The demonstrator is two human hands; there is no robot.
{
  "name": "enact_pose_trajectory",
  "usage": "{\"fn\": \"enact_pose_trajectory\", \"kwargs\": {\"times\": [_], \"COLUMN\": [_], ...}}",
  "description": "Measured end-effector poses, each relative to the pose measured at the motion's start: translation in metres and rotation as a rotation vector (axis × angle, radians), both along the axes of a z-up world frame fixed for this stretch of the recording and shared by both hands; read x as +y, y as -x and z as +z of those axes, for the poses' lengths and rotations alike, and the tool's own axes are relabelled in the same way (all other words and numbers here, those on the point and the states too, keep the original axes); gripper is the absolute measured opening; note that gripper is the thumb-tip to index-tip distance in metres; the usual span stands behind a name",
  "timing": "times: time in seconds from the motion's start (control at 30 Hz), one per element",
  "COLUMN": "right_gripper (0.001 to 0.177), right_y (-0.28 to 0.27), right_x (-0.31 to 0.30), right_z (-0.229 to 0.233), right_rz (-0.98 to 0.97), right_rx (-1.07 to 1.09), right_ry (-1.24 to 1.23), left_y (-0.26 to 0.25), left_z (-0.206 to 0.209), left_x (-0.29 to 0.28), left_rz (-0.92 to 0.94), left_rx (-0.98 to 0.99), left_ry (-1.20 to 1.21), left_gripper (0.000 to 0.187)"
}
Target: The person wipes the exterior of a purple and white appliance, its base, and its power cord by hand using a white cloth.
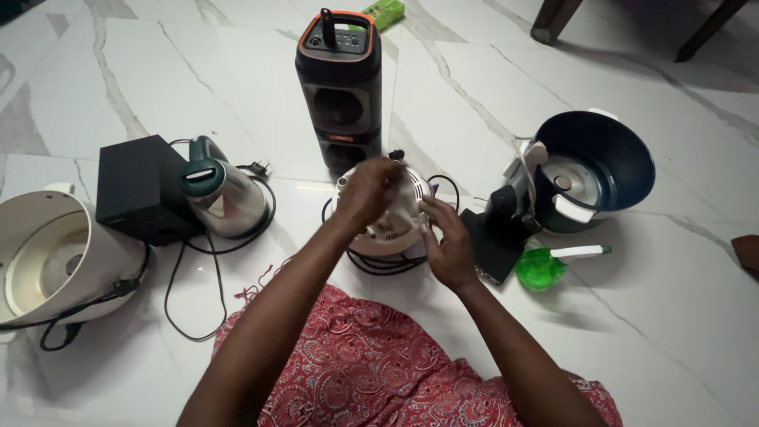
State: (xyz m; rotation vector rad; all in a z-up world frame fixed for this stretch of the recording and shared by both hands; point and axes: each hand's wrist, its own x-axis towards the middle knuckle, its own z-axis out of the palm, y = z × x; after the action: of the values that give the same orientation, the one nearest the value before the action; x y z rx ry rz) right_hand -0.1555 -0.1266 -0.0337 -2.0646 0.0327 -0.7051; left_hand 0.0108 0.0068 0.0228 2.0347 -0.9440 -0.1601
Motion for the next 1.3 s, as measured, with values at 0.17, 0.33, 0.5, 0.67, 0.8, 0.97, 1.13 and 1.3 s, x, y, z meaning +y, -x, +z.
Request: {"fn": "enact_pose_trajectory", "kwargs": {"times": [0.17,0.33,0.5,0.67,0.8,0.97,1.13,1.3], "right_gripper": [0.044,0.051,0.064,0.079,0.081,0.078,0.077,0.077], "right_y": [-0.002,-0.003,-0.001,0.000,-0.001,-0.002,-0.001,-0.003], "right_x": [0.010,0.014,0.009,0.013,0.014,0.015,0.020,0.017], "right_z": [-0.004,-0.001,-0.003,0.001,-0.002,-0.004,-0.003,-0.004], "right_rz": [-0.021,-0.014,-0.028,-0.017,-0.038,-0.044,-0.037,-0.044], "right_rx": [0.178,0.248,0.155,0.233,0.250,0.300,0.253,0.248], "right_ry": [0.473,0.517,0.622,0.578,0.589,0.587,0.557,0.537], "left_y": [-0.011,0.013,0.014,-0.007,-0.021,-0.035,-0.040,-0.046], "left_z": [-0.012,-0.054,-0.076,-0.074,-0.081,-0.069,-0.026,-0.033], "left_x": [0.016,0.010,0.002,-0.020,-0.040,-0.035,-0.025,-0.038], "left_rz": [0.096,-0.130,-0.076,-0.033,0.031,0.072,0.127,0.197], "left_rx": [-0.242,-0.374,-0.436,-0.371,-0.401,-0.380,-0.284,-0.148], "left_ry": [-0.146,-0.527,-0.496,-0.533,-0.460,-0.330,-0.256,-0.225], "left_gripper": [0.033,0.055,0.067,0.073,0.067,0.034,0.024,0.028]}}
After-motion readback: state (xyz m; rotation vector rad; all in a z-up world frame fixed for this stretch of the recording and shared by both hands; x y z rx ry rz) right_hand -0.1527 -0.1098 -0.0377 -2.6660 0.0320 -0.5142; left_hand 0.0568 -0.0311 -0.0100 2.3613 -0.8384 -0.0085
